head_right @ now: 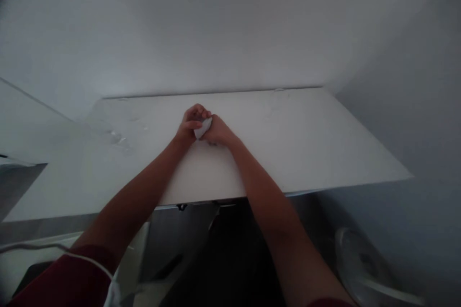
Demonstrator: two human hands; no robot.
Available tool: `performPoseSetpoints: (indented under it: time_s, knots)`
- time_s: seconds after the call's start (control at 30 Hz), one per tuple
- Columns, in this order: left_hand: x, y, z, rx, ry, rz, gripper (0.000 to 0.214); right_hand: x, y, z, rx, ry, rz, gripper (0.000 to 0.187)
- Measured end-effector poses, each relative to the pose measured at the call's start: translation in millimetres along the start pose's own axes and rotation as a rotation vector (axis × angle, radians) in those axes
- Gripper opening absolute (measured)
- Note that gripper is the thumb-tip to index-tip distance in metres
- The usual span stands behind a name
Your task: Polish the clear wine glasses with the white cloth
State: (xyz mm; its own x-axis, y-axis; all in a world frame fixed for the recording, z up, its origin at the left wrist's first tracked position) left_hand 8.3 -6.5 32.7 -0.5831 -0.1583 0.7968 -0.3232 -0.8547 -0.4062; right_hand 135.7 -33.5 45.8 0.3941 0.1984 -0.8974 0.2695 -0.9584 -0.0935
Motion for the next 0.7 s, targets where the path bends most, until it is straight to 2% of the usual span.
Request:
performPoseSetpoints:
  time_s: [0.07,0.13,0.23,0.37,0.47,0.63,0.67,0.7]
  knots:
    - [-1,1,-3.4,-0.093,0.036,-0.037,0.045,6,-1,0,-0.194,-0.145,0.006,0.038]
    - [1,1,-6.7,-0.087,0.061,-0.018,0.044,11,-3,2,-0.263,-0.229,0.029,0.035]
    - [7,-1,-8.9,0.037,0.036,0.037,0.037,13,-7,5,-0.22,-0.208,-0.042,0.027]
    - [10,-3,-7.5,0.147,-0.006,0.019,0.03,17,-9,9,-0.202,-0.157,-0.111,0.023]
    - [8,-5,-15.2,0.28,0.054,0.022,0.025,27,-15,1,-0.028,-0.232,-0.071,0.024]
    - [6,-12,-48.9,0.632,0.139,0.089,0.024,41,-27,-17,0.594,-0.594,0.099,0.045]
    - [6,-12,-53.8,0.682,0.139,0.102,0.025,40,-28,-15,0.651,-0.686,0.113,0.045]
    - [6,-13,-56.6,0.716,0.14,0.116,0.025,37,-30,-10,0.649,-0.772,0.121,0.043]
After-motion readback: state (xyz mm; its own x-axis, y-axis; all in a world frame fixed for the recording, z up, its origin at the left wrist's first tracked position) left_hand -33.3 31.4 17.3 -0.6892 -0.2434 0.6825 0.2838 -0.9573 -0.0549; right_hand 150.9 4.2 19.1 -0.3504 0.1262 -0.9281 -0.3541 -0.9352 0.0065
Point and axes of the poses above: each hand's wrist, its own y-axis away from the middle knuckle, its own z-axis out of the palm, x = y × z, the point moved 2 cm from there along -y, towards the middle knuckle, and after that the axes turned 2 degrees about x, right-handed, at the moved point
